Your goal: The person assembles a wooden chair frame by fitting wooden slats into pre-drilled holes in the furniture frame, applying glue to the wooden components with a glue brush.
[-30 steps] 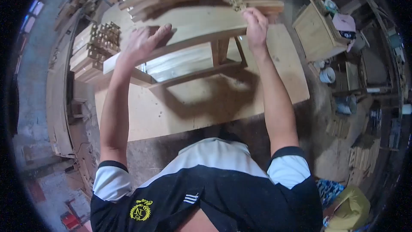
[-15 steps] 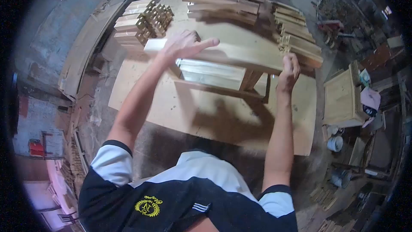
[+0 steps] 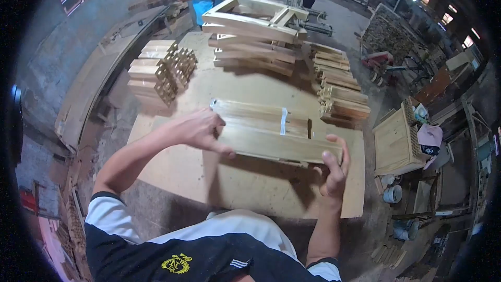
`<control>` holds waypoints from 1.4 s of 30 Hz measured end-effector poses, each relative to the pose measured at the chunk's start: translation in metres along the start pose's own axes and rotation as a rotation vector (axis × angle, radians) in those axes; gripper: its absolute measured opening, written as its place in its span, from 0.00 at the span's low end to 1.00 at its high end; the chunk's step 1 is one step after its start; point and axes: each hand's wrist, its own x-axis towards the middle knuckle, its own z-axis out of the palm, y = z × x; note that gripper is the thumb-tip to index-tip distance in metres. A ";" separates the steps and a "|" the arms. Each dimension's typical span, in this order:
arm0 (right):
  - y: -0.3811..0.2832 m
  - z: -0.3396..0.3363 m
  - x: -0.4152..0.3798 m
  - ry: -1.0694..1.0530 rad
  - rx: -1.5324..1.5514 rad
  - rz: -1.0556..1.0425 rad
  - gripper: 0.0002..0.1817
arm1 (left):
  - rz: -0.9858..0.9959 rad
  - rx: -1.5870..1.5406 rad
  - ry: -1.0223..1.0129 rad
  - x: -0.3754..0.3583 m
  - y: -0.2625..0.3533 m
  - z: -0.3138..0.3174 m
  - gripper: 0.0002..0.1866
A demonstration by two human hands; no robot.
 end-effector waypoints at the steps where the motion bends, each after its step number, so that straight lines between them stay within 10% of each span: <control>1: -0.023 0.010 -0.006 -0.070 0.005 -0.039 0.24 | -0.047 0.033 -0.013 -0.003 0.015 -0.023 0.44; 11: -0.088 0.085 0.091 -0.030 -0.312 -0.756 0.49 | 0.161 0.471 0.543 0.063 -0.019 -0.148 0.36; 24: 0.092 -0.108 0.001 0.060 -0.491 0.271 0.17 | -0.224 0.657 0.541 0.281 -0.235 -0.100 0.38; 28: 0.111 -0.154 -0.037 0.196 -0.583 0.374 0.15 | 0.031 0.779 0.953 0.281 -0.200 -0.065 0.45; 35: 0.139 -0.184 0.045 0.295 -0.389 0.466 0.13 | -0.253 0.191 0.220 0.213 -0.183 0.204 0.42; 42: 0.149 -0.164 0.239 0.543 -0.229 0.291 0.20 | -0.431 0.078 0.151 0.194 -0.156 0.232 0.31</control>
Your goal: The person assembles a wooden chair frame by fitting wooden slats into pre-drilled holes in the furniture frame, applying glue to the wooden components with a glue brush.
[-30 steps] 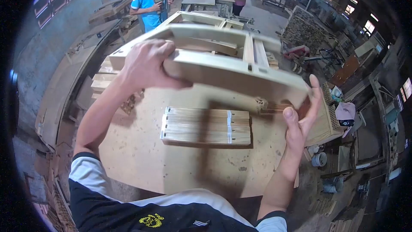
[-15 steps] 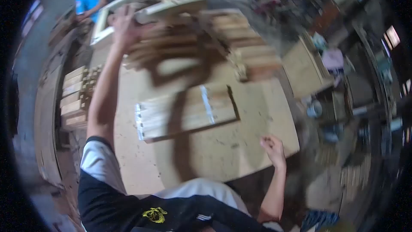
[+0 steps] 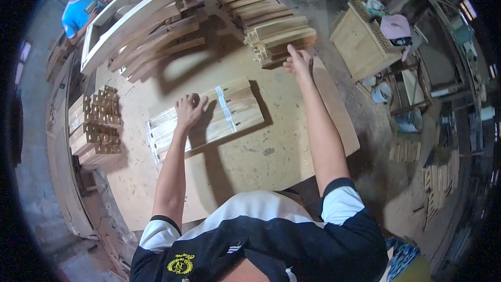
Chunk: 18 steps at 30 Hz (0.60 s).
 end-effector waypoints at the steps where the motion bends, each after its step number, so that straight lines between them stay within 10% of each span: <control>1: -0.009 0.017 0.020 0.055 -0.006 0.024 0.22 | 0.055 0.028 0.094 -0.008 -0.003 0.009 0.30; 5: -0.013 0.041 0.059 0.109 -0.069 0.012 0.32 | 0.087 0.071 0.119 -0.061 0.017 0.011 0.29; 10: 0.023 0.034 0.096 0.045 0.349 0.134 0.19 | 0.059 0.016 0.045 -0.116 0.051 -0.035 0.30; 18: 0.010 -0.021 -0.114 -0.428 0.368 -0.086 0.20 | -0.025 -0.104 0.181 -0.131 0.030 -0.014 0.38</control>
